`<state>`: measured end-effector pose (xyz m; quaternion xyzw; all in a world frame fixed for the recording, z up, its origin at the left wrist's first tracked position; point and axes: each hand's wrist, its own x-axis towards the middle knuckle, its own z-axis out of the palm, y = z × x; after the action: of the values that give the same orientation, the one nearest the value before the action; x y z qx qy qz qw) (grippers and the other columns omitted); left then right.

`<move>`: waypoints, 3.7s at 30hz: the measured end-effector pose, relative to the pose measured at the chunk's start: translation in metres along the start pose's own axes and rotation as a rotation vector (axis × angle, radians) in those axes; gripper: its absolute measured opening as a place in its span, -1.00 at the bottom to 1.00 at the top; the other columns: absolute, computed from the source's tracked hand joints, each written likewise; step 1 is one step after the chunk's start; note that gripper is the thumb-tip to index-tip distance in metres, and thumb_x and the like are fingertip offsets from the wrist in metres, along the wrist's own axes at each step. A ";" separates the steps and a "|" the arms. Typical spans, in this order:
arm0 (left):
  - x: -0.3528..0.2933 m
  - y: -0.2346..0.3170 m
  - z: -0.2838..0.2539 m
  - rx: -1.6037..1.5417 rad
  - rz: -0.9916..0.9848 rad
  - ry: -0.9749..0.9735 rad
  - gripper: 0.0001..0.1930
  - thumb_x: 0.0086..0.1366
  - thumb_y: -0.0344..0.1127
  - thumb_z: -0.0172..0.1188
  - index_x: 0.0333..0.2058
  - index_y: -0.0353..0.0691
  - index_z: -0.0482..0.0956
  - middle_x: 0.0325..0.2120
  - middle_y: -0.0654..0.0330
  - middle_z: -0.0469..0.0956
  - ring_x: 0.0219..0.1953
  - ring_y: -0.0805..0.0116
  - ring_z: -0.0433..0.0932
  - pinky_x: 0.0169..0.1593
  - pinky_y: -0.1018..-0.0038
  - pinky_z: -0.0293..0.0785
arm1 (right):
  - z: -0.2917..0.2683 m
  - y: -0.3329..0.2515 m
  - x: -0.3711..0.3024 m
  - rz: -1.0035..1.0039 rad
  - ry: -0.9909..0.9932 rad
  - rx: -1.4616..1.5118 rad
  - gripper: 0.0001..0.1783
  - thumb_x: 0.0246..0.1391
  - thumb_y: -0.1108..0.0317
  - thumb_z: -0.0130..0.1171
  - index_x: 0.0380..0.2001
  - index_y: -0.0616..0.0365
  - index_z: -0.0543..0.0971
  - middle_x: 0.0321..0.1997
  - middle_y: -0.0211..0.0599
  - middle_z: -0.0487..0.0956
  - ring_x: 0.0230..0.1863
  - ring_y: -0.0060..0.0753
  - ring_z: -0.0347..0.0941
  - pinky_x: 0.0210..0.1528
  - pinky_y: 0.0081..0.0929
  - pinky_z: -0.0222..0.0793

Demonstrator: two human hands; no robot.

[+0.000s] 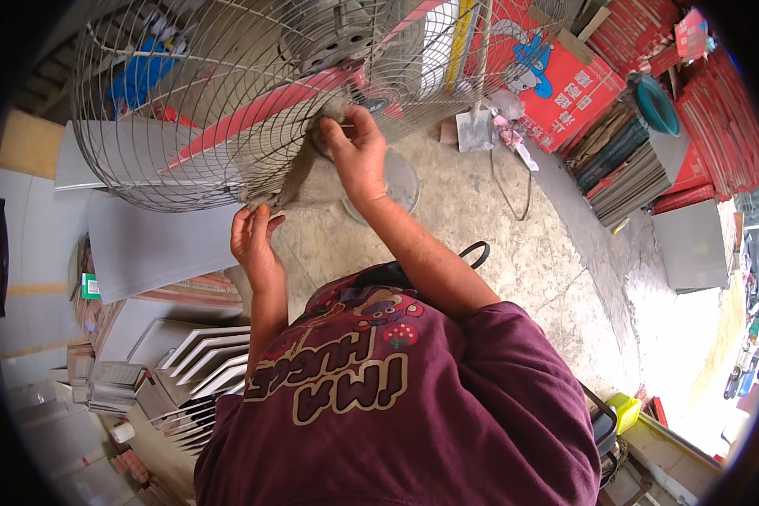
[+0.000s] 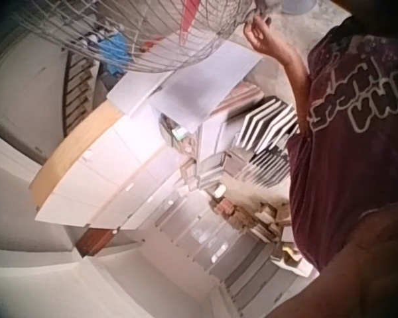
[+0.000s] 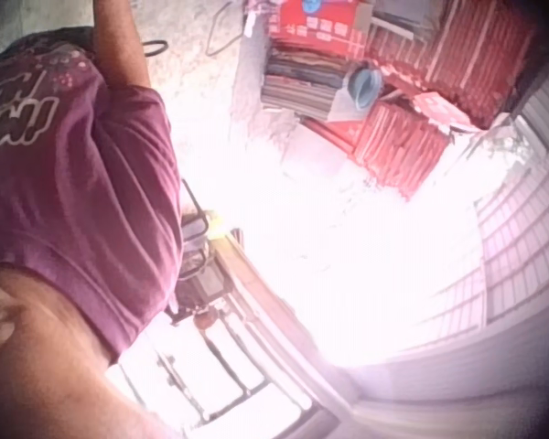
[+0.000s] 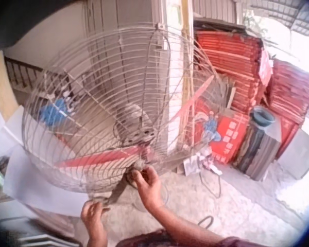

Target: The person wipes the metal grill of a standing electric fan with a cloth.

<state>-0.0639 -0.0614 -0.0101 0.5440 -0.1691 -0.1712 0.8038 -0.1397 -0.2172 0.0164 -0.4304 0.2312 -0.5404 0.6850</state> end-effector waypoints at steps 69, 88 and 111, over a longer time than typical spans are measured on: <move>0.061 0.000 -0.072 -0.209 -0.104 0.214 -0.87 0.12 -0.42 0.08 -0.37 -0.31 0.35 -0.42 0.14 0.41 -0.25 0.05 0.48 -0.09 0.20 0.38 | -0.008 0.067 -0.008 0.509 0.053 0.012 -0.86 0.00 0.42 0.07 -0.40 0.27 0.38 -0.37 -0.28 0.46 -0.35 -0.34 0.49 -0.24 -0.46 0.47; 0.060 0.003 -0.091 -0.160 -0.105 0.253 -0.82 0.10 -0.40 0.10 -0.34 -0.28 0.33 -0.42 0.16 0.40 -0.29 0.10 0.47 -0.14 0.24 0.40 | 0.003 0.096 -0.014 0.658 0.116 0.074 -0.86 -0.07 0.47 0.07 -0.43 0.23 0.34 -0.45 -0.32 0.44 -0.49 -0.39 0.49 -0.40 -0.52 0.49; 0.061 0.012 -0.094 -0.182 -0.056 0.255 -0.83 0.10 -0.39 0.13 -0.37 -0.26 0.32 -0.45 0.19 0.40 -0.34 0.13 0.49 -0.19 0.28 0.42 | 0.030 0.076 -0.020 0.653 0.097 0.143 -0.88 -0.03 0.44 0.02 -0.44 0.24 0.33 -0.48 -0.27 0.45 -0.48 -0.35 0.50 -0.38 -0.47 0.48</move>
<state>0.0339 -0.0081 -0.0265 0.4906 -0.0341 -0.1377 0.8597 -0.0817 -0.1849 -0.0345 -0.2582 0.3506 -0.3272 0.8387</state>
